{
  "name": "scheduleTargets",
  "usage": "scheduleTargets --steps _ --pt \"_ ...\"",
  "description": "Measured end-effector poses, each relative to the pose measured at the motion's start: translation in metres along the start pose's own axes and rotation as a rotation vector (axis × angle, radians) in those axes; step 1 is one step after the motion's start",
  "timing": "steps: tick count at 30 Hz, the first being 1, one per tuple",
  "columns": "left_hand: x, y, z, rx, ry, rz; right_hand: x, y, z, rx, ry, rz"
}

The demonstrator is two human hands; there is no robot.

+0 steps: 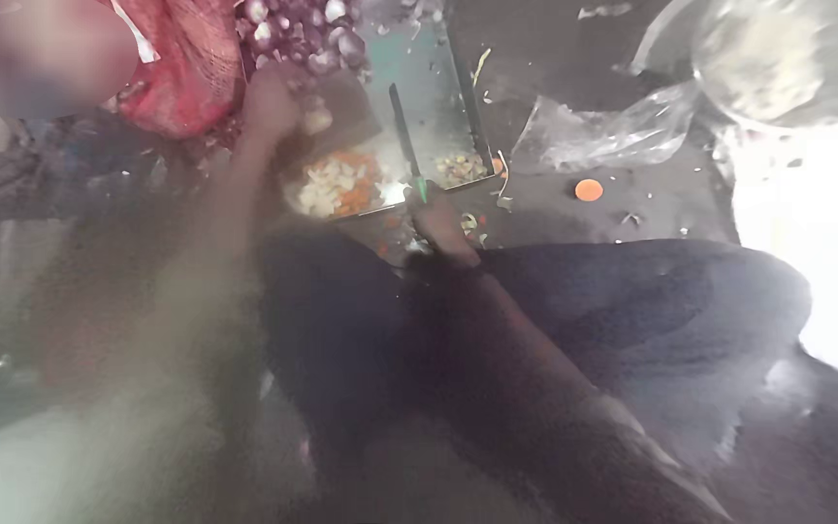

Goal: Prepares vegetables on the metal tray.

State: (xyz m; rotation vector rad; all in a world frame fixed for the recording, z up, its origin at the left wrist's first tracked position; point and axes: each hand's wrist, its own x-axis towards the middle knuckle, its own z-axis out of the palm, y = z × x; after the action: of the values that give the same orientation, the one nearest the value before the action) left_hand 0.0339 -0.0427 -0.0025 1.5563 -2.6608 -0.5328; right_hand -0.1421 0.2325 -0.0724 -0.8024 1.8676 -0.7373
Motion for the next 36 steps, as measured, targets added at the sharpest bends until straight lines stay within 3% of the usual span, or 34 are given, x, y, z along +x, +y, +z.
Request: scheduleTargets --steps 6,10,14,20,24,27,32,36 --pt "-0.003 -0.014 0.008 -0.093 -0.112 0.068 -0.013 0.001 0.005 -0.062 0.007 -0.125" --pt "-0.004 -0.012 0.011 -0.082 -0.099 0.093 -0.016 -0.005 0.009 -0.183 0.025 -0.153" --pt "-0.006 -0.009 0.007 -0.1 -0.084 0.07 -0.022 -0.026 0.019 -0.317 -0.005 -0.119" --pt "-0.008 -0.002 0.011 0.078 -0.027 0.166 -0.017 -0.057 0.044 -0.281 0.013 -0.182" --pt "-0.009 -0.005 0.013 0.081 -0.001 0.242 -0.019 -0.09 0.051 -0.339 -0.042 -0.115" --pt "-0.006 -0.004 0.013 0.09 -0.018 0.201 -0.002 -0.105 0.057 -0.396 -0.064 -0.062" --pt "-0.005 -0.004 0.015 0.099 -0.031 0.196 -0.013 -0.077 0.059 -0.368 -0.052 -0.081" --pt "-0.003 -0.01 0.014 0.028 -0.027 0.198 -0.013 -0.098 0.06 -0.397 -0.018 -0.158"
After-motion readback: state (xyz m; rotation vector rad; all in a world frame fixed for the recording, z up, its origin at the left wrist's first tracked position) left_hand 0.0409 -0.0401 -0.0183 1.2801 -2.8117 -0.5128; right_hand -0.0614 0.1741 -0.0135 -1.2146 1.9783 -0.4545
